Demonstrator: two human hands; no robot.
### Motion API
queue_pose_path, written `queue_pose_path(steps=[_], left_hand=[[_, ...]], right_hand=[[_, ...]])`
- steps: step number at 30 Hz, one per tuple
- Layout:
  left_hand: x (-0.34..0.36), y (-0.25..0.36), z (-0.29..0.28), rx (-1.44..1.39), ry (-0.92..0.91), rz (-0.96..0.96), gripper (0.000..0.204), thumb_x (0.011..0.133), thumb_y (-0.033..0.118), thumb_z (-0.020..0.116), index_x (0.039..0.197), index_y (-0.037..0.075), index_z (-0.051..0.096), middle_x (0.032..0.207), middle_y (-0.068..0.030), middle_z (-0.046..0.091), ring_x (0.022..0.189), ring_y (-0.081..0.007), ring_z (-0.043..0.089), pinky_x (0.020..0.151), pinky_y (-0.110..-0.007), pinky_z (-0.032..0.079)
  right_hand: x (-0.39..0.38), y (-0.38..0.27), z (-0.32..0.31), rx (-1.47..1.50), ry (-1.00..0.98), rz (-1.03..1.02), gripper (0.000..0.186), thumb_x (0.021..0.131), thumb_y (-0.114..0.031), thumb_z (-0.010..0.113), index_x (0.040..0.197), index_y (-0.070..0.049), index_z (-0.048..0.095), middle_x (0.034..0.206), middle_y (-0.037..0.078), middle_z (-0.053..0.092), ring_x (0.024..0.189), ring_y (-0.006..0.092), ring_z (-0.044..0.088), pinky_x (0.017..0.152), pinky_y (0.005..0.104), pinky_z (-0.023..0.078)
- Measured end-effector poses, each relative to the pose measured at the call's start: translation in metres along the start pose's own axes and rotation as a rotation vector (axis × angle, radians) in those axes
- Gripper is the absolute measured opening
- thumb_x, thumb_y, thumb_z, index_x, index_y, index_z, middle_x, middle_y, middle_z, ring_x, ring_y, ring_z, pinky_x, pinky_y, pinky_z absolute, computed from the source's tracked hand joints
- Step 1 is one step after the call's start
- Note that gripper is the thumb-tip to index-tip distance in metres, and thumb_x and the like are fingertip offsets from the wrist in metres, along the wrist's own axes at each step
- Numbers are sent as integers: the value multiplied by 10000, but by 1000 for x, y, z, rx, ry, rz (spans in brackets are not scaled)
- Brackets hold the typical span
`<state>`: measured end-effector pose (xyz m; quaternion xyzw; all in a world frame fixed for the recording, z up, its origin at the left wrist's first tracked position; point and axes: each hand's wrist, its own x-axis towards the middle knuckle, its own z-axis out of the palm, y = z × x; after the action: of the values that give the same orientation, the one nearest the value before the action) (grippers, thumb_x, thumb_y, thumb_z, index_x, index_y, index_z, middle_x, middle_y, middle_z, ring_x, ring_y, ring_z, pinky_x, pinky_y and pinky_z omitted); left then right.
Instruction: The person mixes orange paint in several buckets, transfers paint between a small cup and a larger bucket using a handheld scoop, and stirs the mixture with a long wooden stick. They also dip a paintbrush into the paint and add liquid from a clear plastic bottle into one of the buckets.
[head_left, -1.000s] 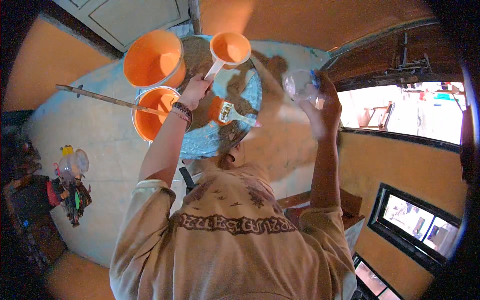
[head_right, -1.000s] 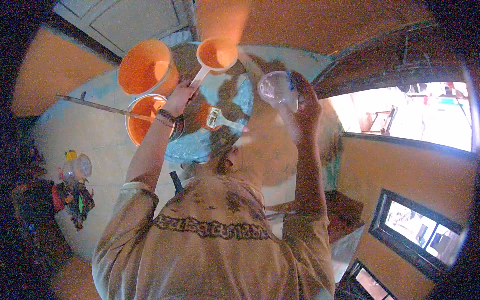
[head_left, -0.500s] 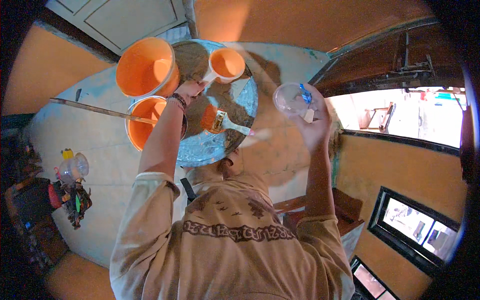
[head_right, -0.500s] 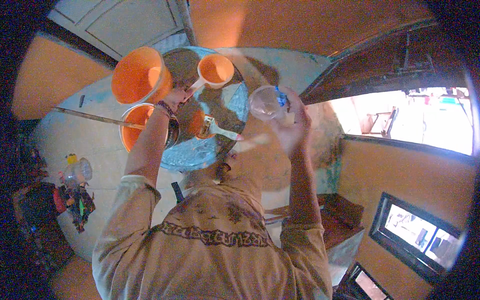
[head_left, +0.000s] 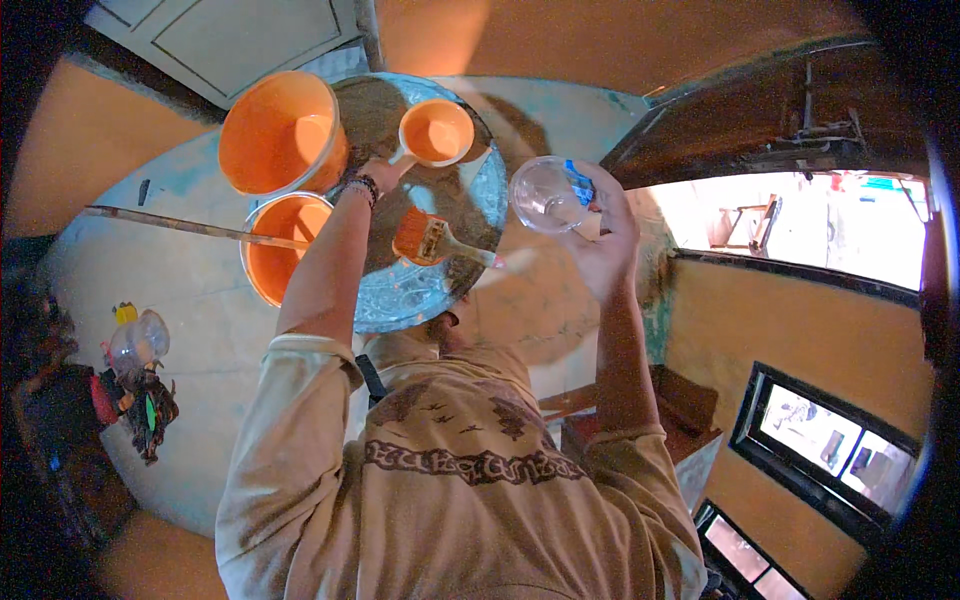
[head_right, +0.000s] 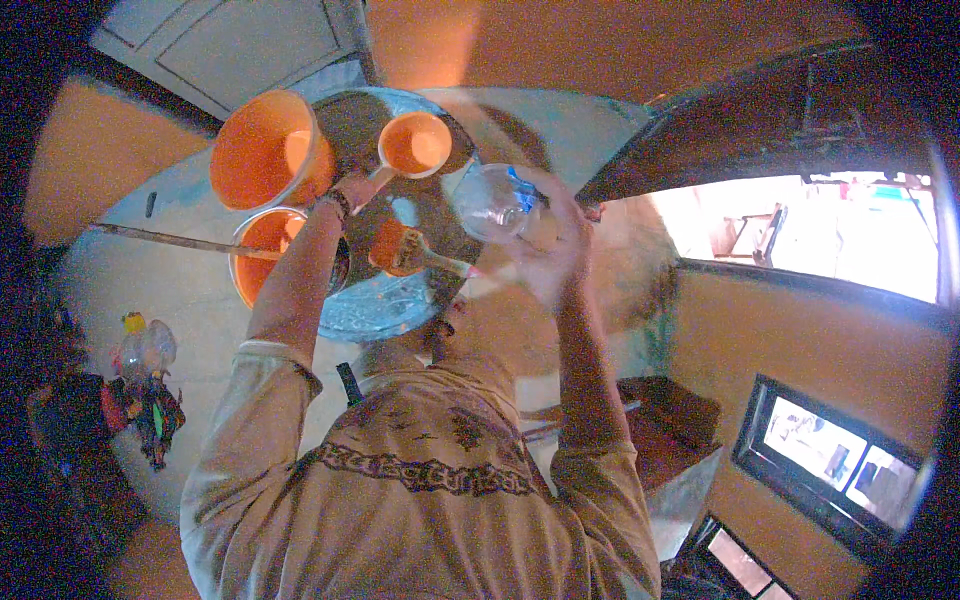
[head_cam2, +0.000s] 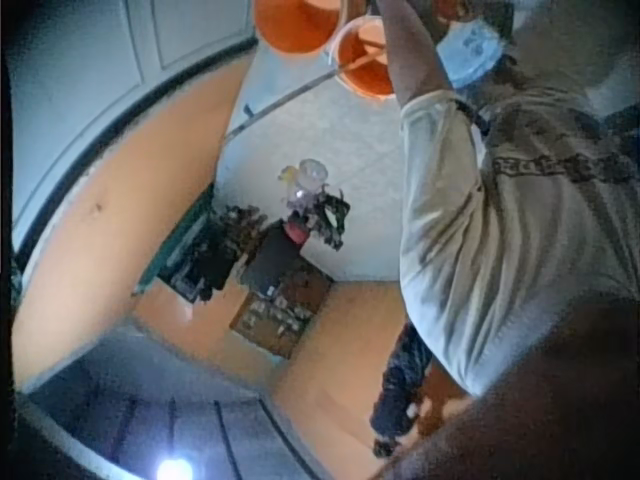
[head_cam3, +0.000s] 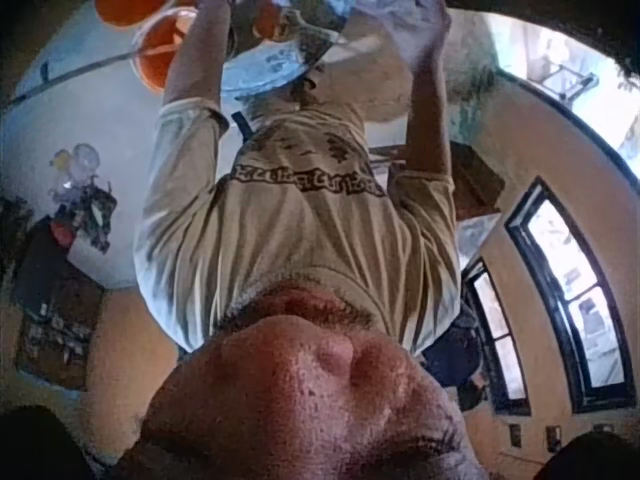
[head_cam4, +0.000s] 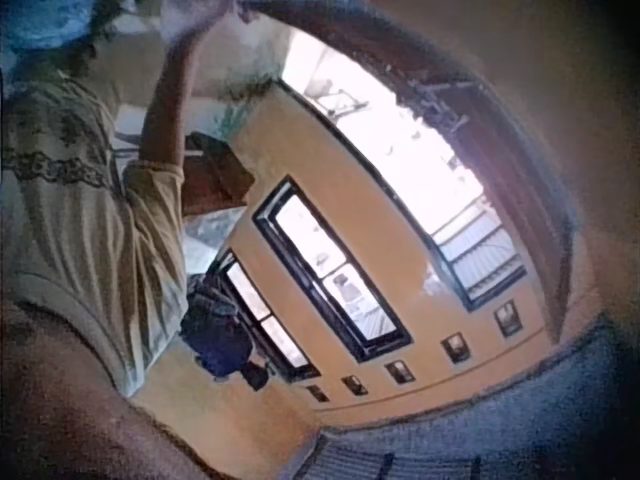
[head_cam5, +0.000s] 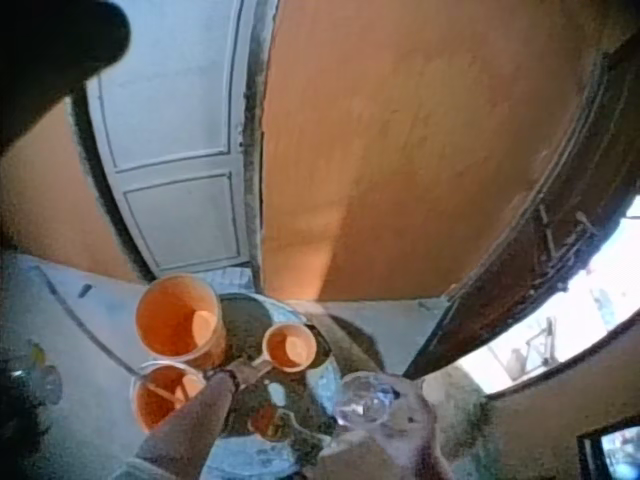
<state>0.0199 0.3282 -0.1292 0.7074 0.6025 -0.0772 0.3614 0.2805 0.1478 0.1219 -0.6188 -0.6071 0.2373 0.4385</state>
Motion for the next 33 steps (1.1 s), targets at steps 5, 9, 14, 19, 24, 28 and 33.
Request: queue_pose_path(steps=[5,9,14,19,24,28,33], left_hand=[[-44,34,-33,-13,11,-122,942,723,772,342,1111,-62,546,1100,-273,549,1052,-357,533,892,-411,415],[-101,63,-50,-127,443,64,650,726,414,623,1184,-19,463,1171,-239,494,1101,-364,481,923,-418,392],[-216,129,-56,-651,566,763,635,651,81,705,1210,18,411,1136,-201,498,1093,-354,480,915,-396,392],[-260,149,-20,-924,651,634,698,643,122,723,1230,25,359,1099,-165,509,1061,-271,504,880,-361,419],[-269,122,13,-900,367,294,681,641,168,738,1219,41,401,1028,-66,557,918,-172,563,844,-306,442],[-260,103,43,-1232,58,599,583,650,187,754,1127,26,460,990,-102,592,909,-147,575,767,-294,463],[-262,109,40,-959,-124,676,549,682,182,747,1116,12,458,1030,-114,580,928,-165,562,795,-310,453]], right_hand=[[3,-11,4,25,-3,-63,569,641,-23,765,1145,-25,500,1087,68,561,1010,162,539,883,299,420],[5,-15,13,108,2,-99,583,626,-27,782,1136,-26,500,1087,78,558,1017,166,535,879,298,423],[0,-21,37,300,-21,-107,614,635,-119,787,1166,-43,488,1099,102,560,1019,204,547,871,318,451],[-39,-38,66,382,-171,67,704,651,-136,776,1237,-30,400,1127,120,536,1049,225,535,884,333,448],[-75,-29,71,388,-232,149,687,650,-157,781,1223,-32,424,1118,102,543,1058,218,526,881,344,447],[-77,-16,52,279,-400,248,671,655,-203,787,1210,-36,449,1095,86,555,1055,186,525,895,330,429],[-77,-9,17,145,-551,213,663,656,-205,792,1216,-68,464,1092,65,567,996,152,535,870,311,434]])
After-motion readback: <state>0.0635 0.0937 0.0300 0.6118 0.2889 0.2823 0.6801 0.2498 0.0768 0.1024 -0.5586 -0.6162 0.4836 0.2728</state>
